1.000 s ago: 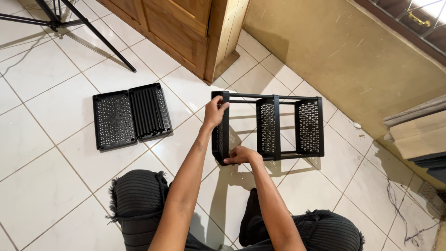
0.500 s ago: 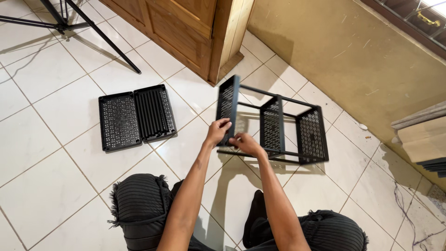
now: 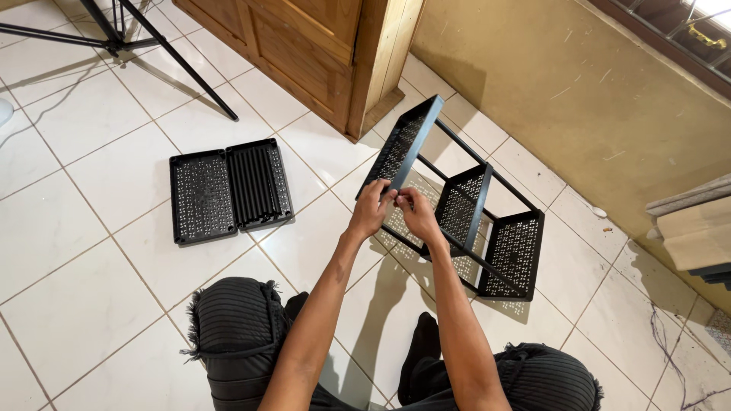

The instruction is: The person assembles a black metal shelving unit by inserting vertical poles into perforated shelves and securing them with small fasteners. They work on the floor, attaching legs and cross-braces to form a stable frame.

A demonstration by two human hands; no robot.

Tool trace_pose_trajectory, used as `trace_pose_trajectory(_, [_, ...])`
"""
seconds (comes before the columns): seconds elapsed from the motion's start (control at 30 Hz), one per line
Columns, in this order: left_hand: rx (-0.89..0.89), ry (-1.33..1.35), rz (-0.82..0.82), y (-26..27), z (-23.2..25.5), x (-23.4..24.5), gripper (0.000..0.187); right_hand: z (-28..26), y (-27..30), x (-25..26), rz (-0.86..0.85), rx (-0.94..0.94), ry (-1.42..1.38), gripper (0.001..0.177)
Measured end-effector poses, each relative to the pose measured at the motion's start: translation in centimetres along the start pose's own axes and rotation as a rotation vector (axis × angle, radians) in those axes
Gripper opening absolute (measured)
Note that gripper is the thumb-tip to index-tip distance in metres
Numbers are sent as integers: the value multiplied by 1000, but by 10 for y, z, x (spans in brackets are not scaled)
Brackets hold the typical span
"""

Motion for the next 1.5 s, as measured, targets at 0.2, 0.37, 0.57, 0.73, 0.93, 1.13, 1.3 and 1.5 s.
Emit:
trace_pose_trajectory(0.2, [18, 50, 22, 1, -5, 3, 30, -50, 14, -10, -1, 74, 183, 23])
trace_pose_trajectory(0.37, [63, 101, 6, 1, -11, -6, 29, -59, 11, -12, -8, 83, 259, 19])
trace_pose_trajectory(0.57, [120, 162, 30, 2, -24, -11, 32, -40, 9, -19, -50, 252, 397, 19])
trace_pose_trajectory(0.73, [135, 180, 27, 2, -24, -11, 33, -35, 5, -17, -42, 194, 347, 19])
trace_pose_trajectory(0.93, [159, 197, -40, 4, -15, -6, 32, -51, 0, -3, -164, -13, 401, 25])
trace_pose_trajectory(1.13, [102, 249, -6, 3, -14, -7, 30, -45, 8, -4, -81, 2, 343, 30])
trace_pose_trajectory(1.3, [25, 169, 97, 4, -25, -17, 26, -26, 11, -19, -17, 202, 344, 25])
trace_pose_trajectory(1.5, [68, 131, 63, 4, -34, -24, 26, -21, 14, -30, 59, 241, 447, 20])
Point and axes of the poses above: each hand's wrist, its own y-axis away from the middle knuckle, its own x-axis out of the back of the hand, z = x × y, the point moved 1 cm from there along -y, towards the middle knuckle, and after that the axes turned 15 degrees about -y, right-handed, at the moved point
